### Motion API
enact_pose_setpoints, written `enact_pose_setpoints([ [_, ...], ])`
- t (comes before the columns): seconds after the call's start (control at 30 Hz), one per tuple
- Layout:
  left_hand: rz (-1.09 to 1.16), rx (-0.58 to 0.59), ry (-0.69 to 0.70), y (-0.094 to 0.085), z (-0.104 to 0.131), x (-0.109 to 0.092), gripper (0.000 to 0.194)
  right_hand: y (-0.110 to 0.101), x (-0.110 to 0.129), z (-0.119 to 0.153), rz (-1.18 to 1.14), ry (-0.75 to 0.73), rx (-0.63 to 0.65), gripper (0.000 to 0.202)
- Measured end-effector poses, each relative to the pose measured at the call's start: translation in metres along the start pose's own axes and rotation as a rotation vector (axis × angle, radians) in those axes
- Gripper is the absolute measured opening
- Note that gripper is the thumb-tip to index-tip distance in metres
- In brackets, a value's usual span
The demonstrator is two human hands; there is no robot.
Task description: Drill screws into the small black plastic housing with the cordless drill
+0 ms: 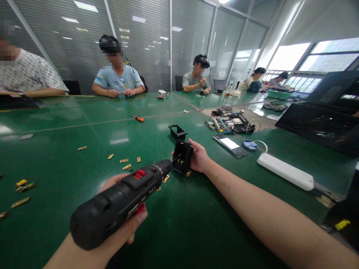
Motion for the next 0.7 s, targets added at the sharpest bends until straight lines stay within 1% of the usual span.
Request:
enact_pose_setpoints([
  [0.2, -0.005, 0.030, -0.031, -0.002, 0.000, 0.007, 0.071, 0.003, 0.001, 0.003, 0.000, -0.013, -0.017, 0.052],
  [0.33, -0.017, 0.020, -0.057, -0.005, 0.003, 0.004, 0.073, 0.000, -0.001, 0.002, 0.013, -0.018, -0.029, 0.053],
  [0.43, -0.023, 0.018, -0.065, -0.005, 0.004, 0.002, 0.074, -0.004, -0.001, 0.002, 0.024, -0.023, -0.004, 0.055],
  [0.57, -0.009, 0.009, -0.057, -0.004, 0.003, 0.005, 0.075, -0.009, -0.002, 0.001, 0.065, -0.036, 0.052, 0.056],
  [0.7, 0.024, 0.000, -0.033, -0.001, 0.000, 0.005, 0.072, -0.007, 0.000, 0.000, 0.127, -0.068, 0.107, 0.059],
])
Point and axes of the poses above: each hand's wrist, its own z-axis away from the middle knuckle, its own y-axis out of the palm, x = y × z, the point moved 6 cm from there along -z, towards the middle knuckle, and after that the axes turned 14 degrees about -z, right-handed, at the moved point
